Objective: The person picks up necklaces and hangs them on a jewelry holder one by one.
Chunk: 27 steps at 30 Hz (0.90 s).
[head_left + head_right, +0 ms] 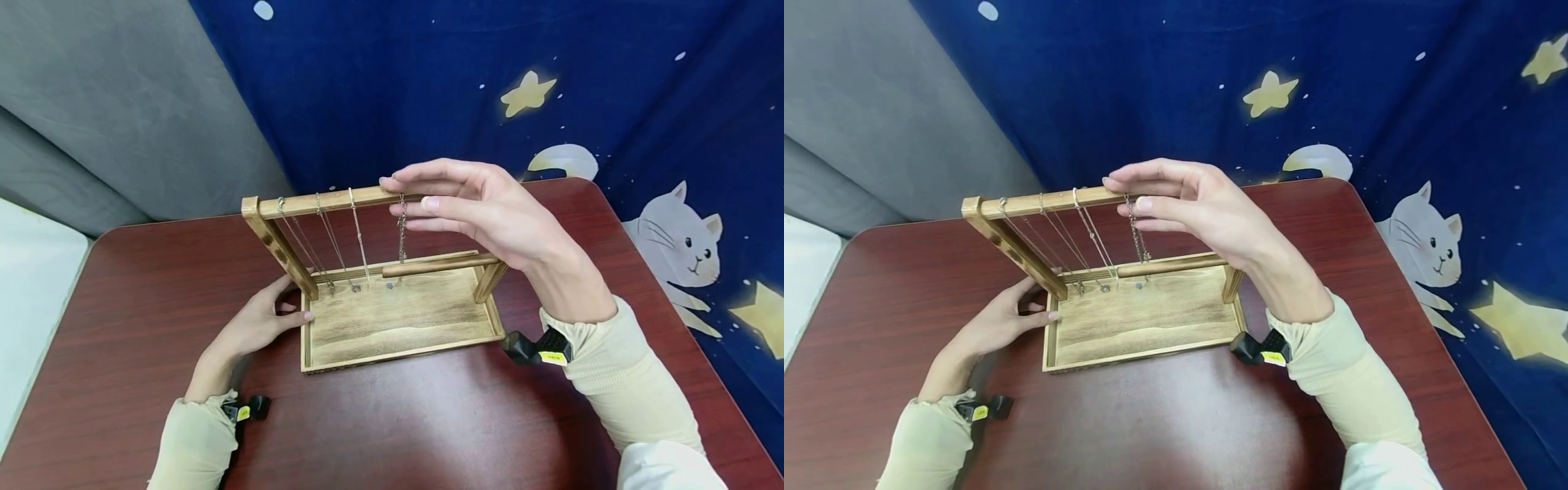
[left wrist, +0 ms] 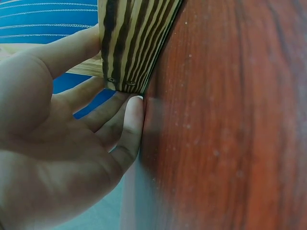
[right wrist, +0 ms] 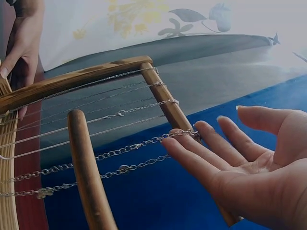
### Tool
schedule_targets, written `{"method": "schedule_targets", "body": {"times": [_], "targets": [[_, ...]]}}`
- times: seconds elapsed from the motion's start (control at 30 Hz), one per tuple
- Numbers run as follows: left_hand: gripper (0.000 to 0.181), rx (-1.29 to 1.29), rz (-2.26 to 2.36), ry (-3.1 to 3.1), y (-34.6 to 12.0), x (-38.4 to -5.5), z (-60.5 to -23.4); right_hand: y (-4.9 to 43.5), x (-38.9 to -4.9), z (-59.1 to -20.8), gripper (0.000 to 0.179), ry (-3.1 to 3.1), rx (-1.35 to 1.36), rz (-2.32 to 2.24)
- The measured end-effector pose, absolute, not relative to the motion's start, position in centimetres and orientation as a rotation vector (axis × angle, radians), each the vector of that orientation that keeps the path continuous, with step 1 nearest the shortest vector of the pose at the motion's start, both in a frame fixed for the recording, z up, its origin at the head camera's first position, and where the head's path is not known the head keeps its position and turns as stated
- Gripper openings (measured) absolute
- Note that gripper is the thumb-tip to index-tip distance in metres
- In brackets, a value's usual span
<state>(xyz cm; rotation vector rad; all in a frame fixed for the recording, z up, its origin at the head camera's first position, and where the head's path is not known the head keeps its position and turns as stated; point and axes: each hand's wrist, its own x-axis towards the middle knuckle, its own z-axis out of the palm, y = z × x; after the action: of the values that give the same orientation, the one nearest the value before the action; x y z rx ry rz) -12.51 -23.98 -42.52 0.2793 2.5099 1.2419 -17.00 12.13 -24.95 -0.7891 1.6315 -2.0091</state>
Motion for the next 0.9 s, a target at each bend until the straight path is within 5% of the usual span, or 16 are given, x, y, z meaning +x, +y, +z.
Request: {"method": "schedule_targets", "body": {"times": [0.9], "targets": [[0.083, 0.295, 1.213, 2.539, -23.9, -12.5, -42.4, 15.2, -16.3, -27.6, 0.029, 1.662, -0.905, -1.999]]}}
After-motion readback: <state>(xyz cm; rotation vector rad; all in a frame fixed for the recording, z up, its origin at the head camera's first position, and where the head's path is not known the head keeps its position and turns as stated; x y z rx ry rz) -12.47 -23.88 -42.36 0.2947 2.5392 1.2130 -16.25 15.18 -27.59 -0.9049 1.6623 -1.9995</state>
